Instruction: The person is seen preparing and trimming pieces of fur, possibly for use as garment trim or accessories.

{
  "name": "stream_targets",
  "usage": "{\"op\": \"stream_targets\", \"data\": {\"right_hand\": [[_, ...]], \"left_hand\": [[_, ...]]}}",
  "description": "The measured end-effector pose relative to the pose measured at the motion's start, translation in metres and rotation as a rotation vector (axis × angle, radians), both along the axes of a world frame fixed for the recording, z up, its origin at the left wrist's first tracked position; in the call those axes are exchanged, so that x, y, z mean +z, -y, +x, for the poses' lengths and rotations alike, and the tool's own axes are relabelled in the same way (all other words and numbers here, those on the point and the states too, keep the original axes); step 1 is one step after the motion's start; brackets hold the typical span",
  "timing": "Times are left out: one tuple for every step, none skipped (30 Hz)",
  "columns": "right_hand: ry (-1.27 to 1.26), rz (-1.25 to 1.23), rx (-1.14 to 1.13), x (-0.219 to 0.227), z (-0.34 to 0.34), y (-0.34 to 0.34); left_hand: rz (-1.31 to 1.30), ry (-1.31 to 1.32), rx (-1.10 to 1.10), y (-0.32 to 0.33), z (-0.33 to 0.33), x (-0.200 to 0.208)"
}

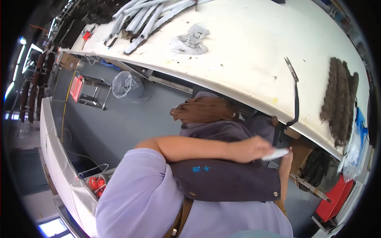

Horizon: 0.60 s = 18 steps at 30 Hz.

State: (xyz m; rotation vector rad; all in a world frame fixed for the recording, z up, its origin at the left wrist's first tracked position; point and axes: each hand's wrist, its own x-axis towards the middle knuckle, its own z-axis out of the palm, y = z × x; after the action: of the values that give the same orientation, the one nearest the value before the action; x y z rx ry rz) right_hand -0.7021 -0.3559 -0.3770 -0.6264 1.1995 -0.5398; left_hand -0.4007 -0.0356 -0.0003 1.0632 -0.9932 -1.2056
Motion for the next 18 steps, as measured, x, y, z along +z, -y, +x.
{"op": "stream_targets", "data": {"right_hand": [[-0.099,-0.205,0.117,-0.015,-0.043,0.021],[-0.085,-0.192,0.14,-0.022,-0.025,0.019],[-0.068,-0.159,0.132,-0.026,-0.013,0.009],[-0.053,-0.129,0.119,-0.025,-0.003,0.006],[-0.036,-0.098,0.126,-0.022,-0.03,-0.014],[-0.027,-0.074,0.102,-0.017,-0.02,-0.022],[-0.018,-0.051,0.074,-0.014,0.011,-0.01],[-0.005,-0.029,0.055,-0.006,0.014,-0.004],[0.005,-0.009,0.031,0.002,0.005,-0.003],[0.014,0.009,0.005,0.008,0.003,0.002],[0.028,0.032,0.003,0.013,-0.014,-0.011],[0.049,0.054,-0.026,0.015,-0.005,-0.011],[0.063,0.069,-0.05,0.02,0.005,-0.009],[0.076,0.086,-0.084,0.026,0.015,-0.008],[0.09,0.098,-0.121,0.033,0.032,-0.002],[0.084,0.037,-0.035,0.036,0.019,-0.006],[0.032,-0.113,-0.02,0.079,0.072,-0.044],[0.004,0.06,-0.053,0.159,0.121,-0.091]], "left_hand": [[-0.023,0.018,-0.066,-0.011,-0.002,-0.005],[-0.007,0.029,-0.042,-0.016,0.003,-0.003],[0.025,-0.003,-0.031,-0.021,0.006,0.004],[0.054,-0.037,-0.025,-0.026,0.011,0.011],[0.062,-0.029,0.018,-0.034,0.017,0.018],[0.132,-0.049,0.004,-0.039,0.021,0.026],[0.201,-0.07,-0.013,-0.044,0.025,0.034],[0.192,-0.037,-0.014,-0.053,0.031,0.042],[0.188,-0.032,-0.003,-0.06,0.036,0.045],[0.189,-0.073,0.01,-0.065,0.041,0.047],[0.192,-0.113,0.048,-0.073,0.044,0.047],[0.162,-0.088,0.061,-0.07,0.044,0.04],[0.153,-0.077,0.072,-0.067,0.046,0.032],[0.134,-0.265,0.084,-0.06,0.047,0.024],[0.11,-0.453,0.089,-0.053,0.048,0.013],[0.113,-0.551,0.042,-0.048,0.045,-0.001],[0.212,-0.515,0.115,-0.048,0.04,0.0],[0.203,-0.555,0.128,-0.049,0.031,-0.008]]}}
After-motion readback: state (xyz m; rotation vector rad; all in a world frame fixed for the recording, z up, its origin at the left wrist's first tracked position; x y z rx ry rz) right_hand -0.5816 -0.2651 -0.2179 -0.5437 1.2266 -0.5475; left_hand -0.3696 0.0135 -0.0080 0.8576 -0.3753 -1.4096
